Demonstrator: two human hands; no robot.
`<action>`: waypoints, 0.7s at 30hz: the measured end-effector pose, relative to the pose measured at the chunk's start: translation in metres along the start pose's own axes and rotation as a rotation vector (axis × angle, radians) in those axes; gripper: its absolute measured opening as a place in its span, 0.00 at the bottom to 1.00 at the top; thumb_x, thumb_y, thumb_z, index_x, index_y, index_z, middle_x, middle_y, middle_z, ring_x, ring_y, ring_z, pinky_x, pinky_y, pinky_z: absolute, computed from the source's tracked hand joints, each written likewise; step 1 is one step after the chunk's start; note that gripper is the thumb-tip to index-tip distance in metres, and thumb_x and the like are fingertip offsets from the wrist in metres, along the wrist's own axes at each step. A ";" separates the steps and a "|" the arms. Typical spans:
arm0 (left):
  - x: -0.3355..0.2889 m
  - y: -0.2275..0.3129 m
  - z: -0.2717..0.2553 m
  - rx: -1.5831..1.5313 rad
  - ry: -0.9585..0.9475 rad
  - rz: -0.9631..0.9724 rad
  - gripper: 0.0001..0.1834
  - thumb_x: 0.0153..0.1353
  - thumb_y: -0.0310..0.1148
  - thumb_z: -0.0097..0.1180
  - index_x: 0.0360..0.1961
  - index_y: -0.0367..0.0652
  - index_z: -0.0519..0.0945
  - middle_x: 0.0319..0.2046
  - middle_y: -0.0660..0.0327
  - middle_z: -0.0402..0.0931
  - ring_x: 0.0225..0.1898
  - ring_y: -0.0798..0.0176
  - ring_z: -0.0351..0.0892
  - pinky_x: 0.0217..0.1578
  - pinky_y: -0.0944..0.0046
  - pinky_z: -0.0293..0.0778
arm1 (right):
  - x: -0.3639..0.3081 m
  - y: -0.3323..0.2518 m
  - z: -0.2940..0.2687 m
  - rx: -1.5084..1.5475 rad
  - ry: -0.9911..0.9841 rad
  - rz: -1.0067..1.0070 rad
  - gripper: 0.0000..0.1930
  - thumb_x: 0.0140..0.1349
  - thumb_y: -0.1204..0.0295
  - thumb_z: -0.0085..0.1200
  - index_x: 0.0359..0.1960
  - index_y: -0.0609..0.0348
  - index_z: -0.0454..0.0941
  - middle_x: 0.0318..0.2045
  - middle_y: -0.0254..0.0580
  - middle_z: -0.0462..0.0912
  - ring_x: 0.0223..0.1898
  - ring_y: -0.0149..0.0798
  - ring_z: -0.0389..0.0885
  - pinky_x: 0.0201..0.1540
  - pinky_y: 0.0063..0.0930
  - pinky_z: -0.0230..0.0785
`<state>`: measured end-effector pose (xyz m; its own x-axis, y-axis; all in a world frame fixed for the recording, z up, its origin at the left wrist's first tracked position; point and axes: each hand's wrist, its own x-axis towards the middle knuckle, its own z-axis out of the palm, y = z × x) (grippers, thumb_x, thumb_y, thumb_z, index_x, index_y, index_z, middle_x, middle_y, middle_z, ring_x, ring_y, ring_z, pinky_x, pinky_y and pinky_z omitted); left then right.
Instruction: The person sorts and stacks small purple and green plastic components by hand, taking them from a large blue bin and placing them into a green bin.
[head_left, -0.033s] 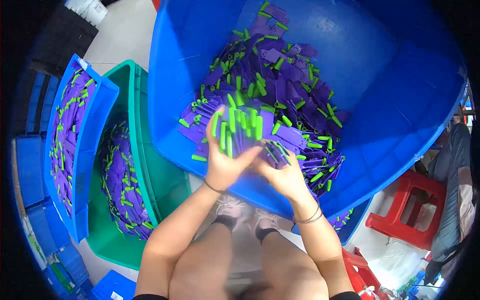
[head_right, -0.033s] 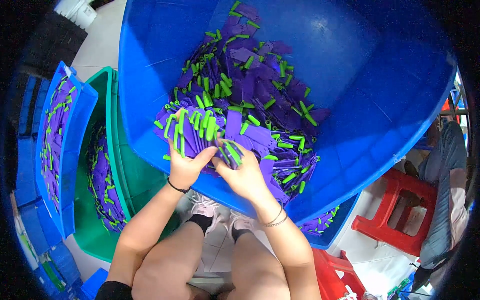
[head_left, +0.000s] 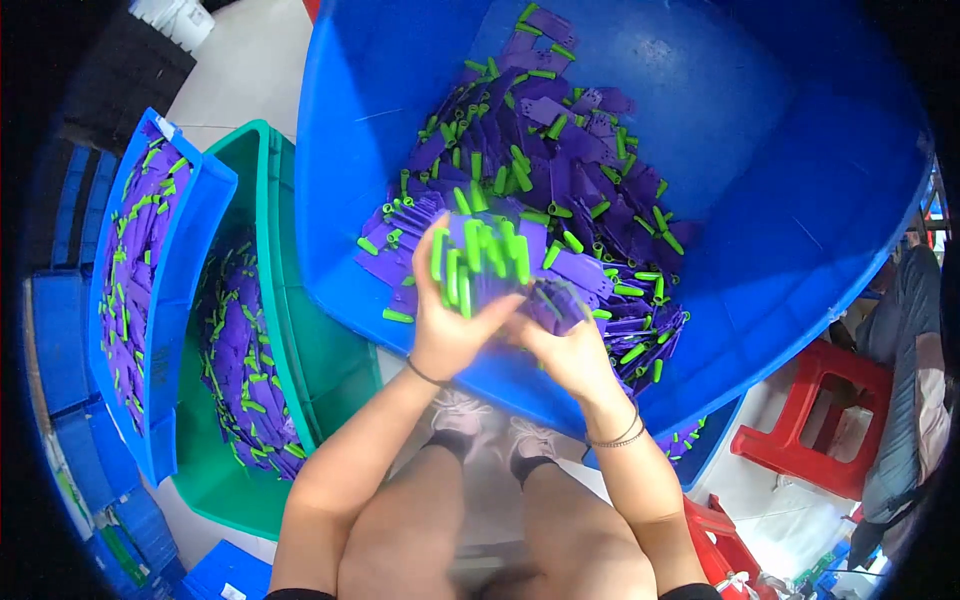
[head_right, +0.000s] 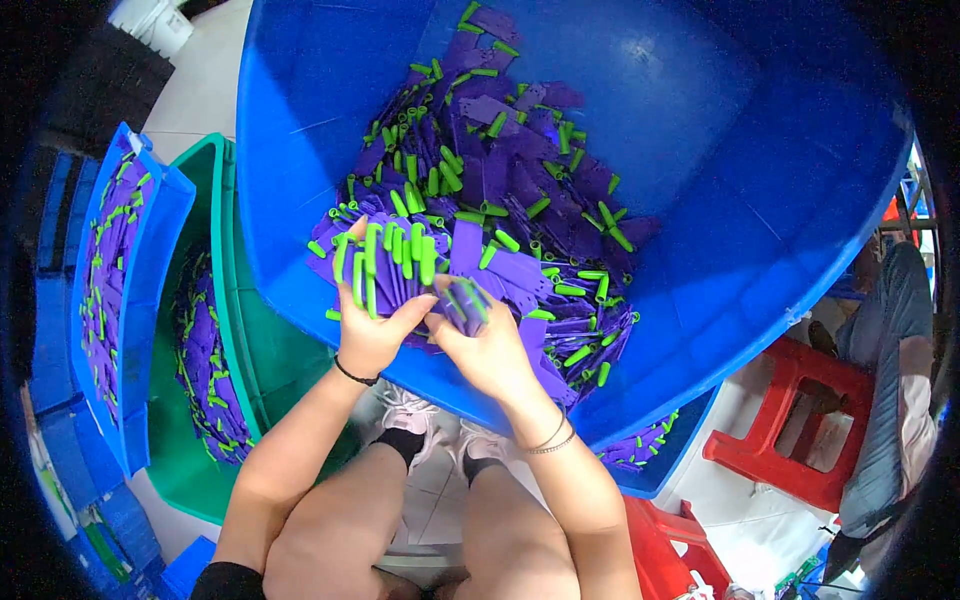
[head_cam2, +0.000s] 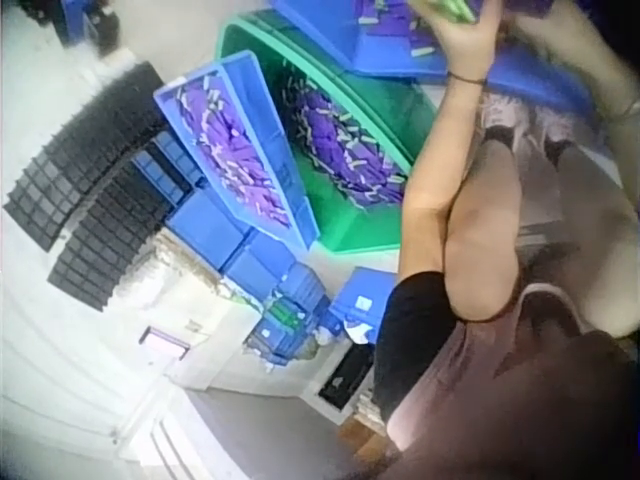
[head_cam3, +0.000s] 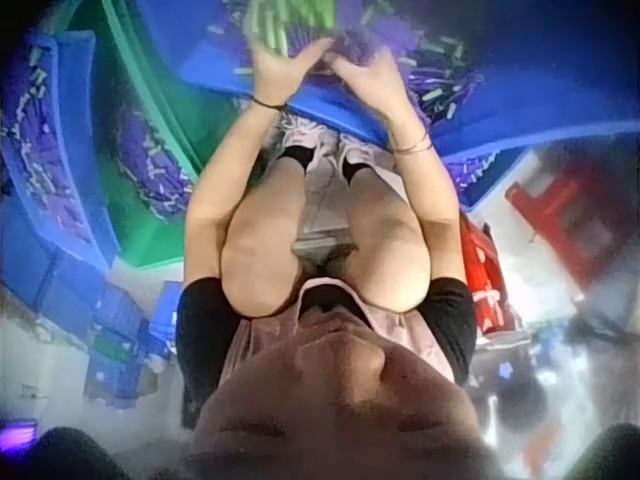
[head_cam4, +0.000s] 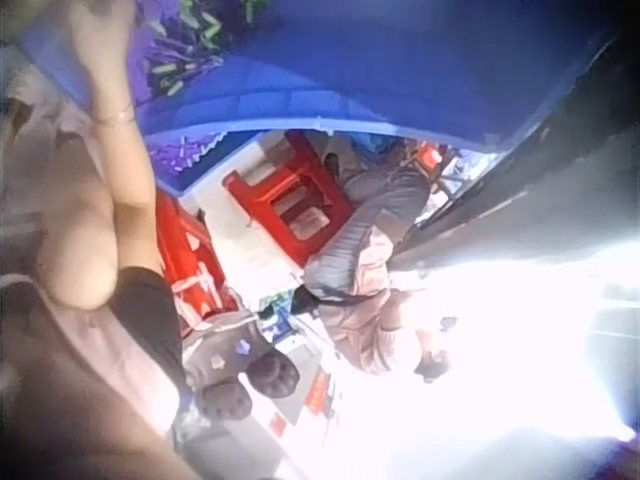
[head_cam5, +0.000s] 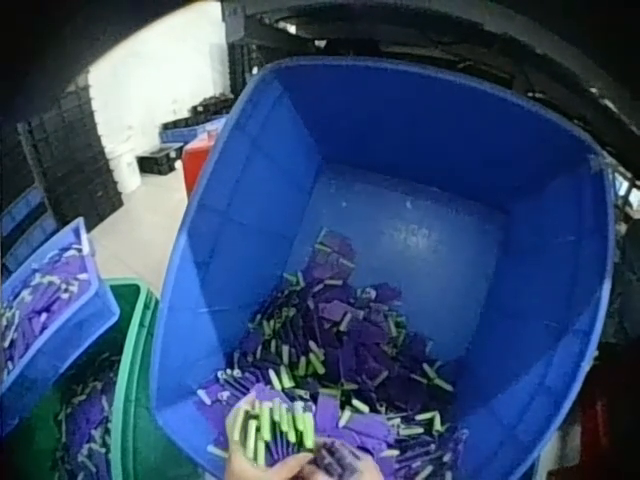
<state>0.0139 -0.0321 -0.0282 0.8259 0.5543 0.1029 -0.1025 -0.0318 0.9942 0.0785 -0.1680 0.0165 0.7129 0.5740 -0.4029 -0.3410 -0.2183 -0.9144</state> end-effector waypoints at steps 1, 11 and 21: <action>0.002 0.005 0.002 0.057 -0.008 0.080 0.51 0.42 0.31 0.71 0.64 0.40 0.51 0.58 0.52 0.58 0.57 0.57 0.64 0.57 0.58 0.63 | -0.001 -0.003 -0.001 0.136 -0.049 0.093 0.23 0.53 0.73 0.59 0.51 0.64 0.69 0.34 0.36 0.78 0.34 0.26 0.75 0.39 0.23 0.69; 0.011 0.020 -0.010 0.187 -0.207 -0.005 0.48 0.44 0.32 0.71 0.63 0.41 0.54 0.55 0.53 0.64 0.55 0.58 0.67 0.55 0.59 0.65 | 0.003 0.013 -0.050 -0.579 0.263 -0.277 0.20 0.44 0.73 0.63 0.41 0.62 0.74 0.32 0.45 0.81 0.33 0.42 0.80 0.37 0.34 0.71; 0.014 0.017 -0.004 -0.295 0.089 -0.254 0.31 0.54 0.20 0.60 0.55 0.36 0.59 0.42 0.54 0.76 0.41 0.63 0.79 0.43 0.67 0.75 | 0.000 0.025 -0.055 -1.165 0.486 -0.412 0.20 0.40 0.80 0.55 0.41 0.60 0.73 0.35 0.48 0.78 0.35 0.53 0.77 0.39 0.42 0.67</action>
<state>0.0215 -0.0221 -0.0105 0.7959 0.5838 -0.1606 -0.0669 0.3484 0.9350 0.1038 -0.2173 -0.0079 0.8649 0.4758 0.1600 0.4992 -0.7817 -0.3740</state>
